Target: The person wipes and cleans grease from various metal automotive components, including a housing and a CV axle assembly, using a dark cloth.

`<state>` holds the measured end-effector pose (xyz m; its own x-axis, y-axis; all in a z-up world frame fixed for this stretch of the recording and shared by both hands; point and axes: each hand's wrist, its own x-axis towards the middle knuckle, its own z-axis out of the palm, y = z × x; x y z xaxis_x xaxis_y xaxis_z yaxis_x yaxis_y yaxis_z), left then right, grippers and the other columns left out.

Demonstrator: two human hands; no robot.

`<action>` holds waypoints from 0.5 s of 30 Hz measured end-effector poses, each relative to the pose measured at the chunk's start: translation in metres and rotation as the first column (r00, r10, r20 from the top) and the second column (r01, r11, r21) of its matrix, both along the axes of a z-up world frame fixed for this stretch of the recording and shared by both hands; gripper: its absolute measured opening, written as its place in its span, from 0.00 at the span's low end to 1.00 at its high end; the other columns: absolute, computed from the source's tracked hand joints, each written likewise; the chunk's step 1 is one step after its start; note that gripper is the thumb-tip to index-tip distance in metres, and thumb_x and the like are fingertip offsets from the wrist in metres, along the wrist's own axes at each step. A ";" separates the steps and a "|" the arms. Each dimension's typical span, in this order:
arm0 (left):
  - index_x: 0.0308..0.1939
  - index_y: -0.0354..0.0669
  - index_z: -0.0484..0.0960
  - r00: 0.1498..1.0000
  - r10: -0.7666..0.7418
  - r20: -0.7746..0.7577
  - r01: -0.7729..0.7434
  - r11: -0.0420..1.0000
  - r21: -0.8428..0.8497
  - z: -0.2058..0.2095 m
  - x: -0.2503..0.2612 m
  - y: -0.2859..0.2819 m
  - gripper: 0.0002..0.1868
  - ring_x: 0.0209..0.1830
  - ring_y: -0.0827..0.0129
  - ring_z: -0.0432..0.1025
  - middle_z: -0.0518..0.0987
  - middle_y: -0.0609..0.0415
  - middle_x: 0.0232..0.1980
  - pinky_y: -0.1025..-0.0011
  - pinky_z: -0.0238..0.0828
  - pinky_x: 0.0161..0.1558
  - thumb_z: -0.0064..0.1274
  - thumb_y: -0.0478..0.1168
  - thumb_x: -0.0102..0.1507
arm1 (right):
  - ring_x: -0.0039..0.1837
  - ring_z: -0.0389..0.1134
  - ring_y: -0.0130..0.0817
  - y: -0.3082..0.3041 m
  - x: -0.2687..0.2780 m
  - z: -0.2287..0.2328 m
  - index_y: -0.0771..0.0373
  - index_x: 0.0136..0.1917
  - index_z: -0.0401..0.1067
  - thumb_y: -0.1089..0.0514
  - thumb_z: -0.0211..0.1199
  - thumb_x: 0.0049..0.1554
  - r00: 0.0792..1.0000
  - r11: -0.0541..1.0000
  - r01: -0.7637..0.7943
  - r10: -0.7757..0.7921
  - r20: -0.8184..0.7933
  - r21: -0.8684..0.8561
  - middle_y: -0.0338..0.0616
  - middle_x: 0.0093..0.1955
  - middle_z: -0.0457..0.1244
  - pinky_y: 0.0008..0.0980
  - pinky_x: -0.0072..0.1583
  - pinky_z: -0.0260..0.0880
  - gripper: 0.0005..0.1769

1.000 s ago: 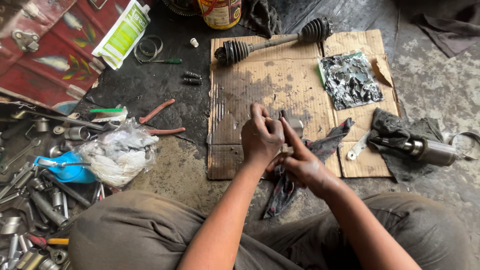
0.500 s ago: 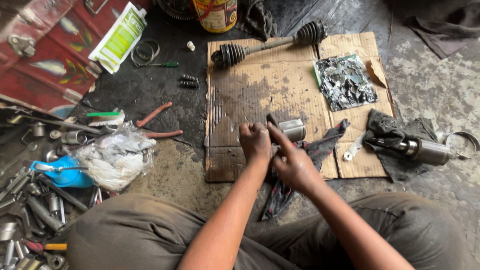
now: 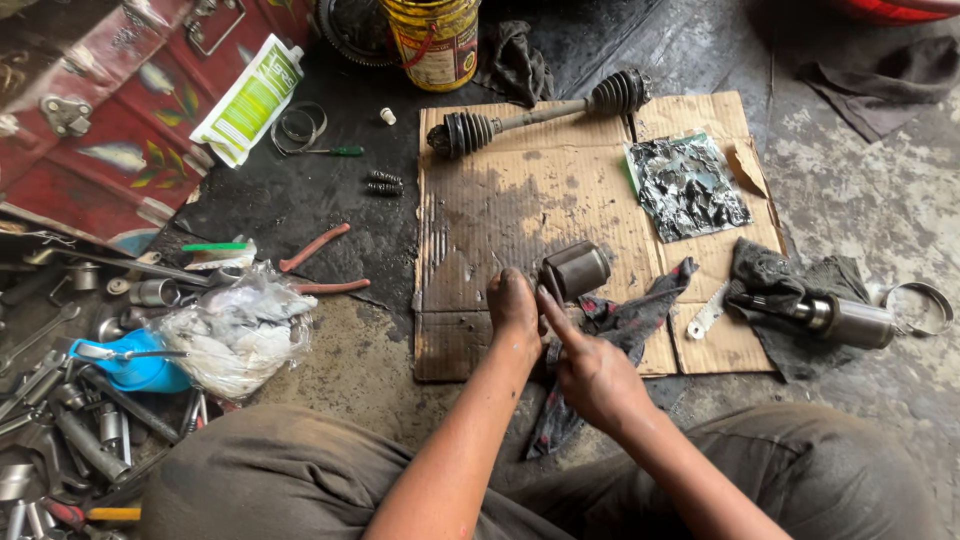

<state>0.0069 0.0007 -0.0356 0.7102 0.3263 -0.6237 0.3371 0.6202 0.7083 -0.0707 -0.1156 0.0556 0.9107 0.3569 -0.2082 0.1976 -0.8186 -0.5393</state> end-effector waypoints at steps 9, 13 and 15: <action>0.24 0.46 0.65 0.997 -0.031 0.064 0.033 0.999 -0.034 -0.011 0.002 -0.006 0.12 0.13 0.70 0.59 0.65 0.56 0.21 0.68 0.54 0.15 0.35 0.42 0.63 | 0.39 0.71 0.59 0.004 0.019 0.007 0.37 0.82 0.41 0.64 0.55 0.51 0.997 0.994 0.070 -0.067 -0.037 0.089 0.61 0.34 0.67 0.55 0.47 0.70 0.51; 0.24 0.46 0.65 0.998 0.004 0.058 0.001 0.996 -0.089 -0.010 0.003 -0.002 0.11 0.13 0.69 0.58 0.64 0.57 0.21 0.67 0.54 0.14 0.35 0.41 0.62 | 0.37 0.70 0.59 -0.001 0.004 0.011 0.38 0.83 0.40 0.64 0.57 0.51 0.999 0.999 0.035 -0.036 0.014 0.022 0.60 0.32 0.67 0.56 0.46 0.71 0.53; 0.24 0.46 0.64 0.998 -0.043 0.051 0.048 0.995 -0.092 -0.009 0.000 -0.002 0.11 0.12 0.68 0.58 0.64 0.56 0.20 0.66 0.52 0.13 0.33 0.42 0.62 | 0.36 0.70 0.58 -0.002 0.006 0.014 0.37 0.83 0.39 0.64 0.56 0.52 0.999 0.999 0.034 -0.034 0.018 -0.008 0.59 0.33 0.68 0.54 0.45 0.72 0.52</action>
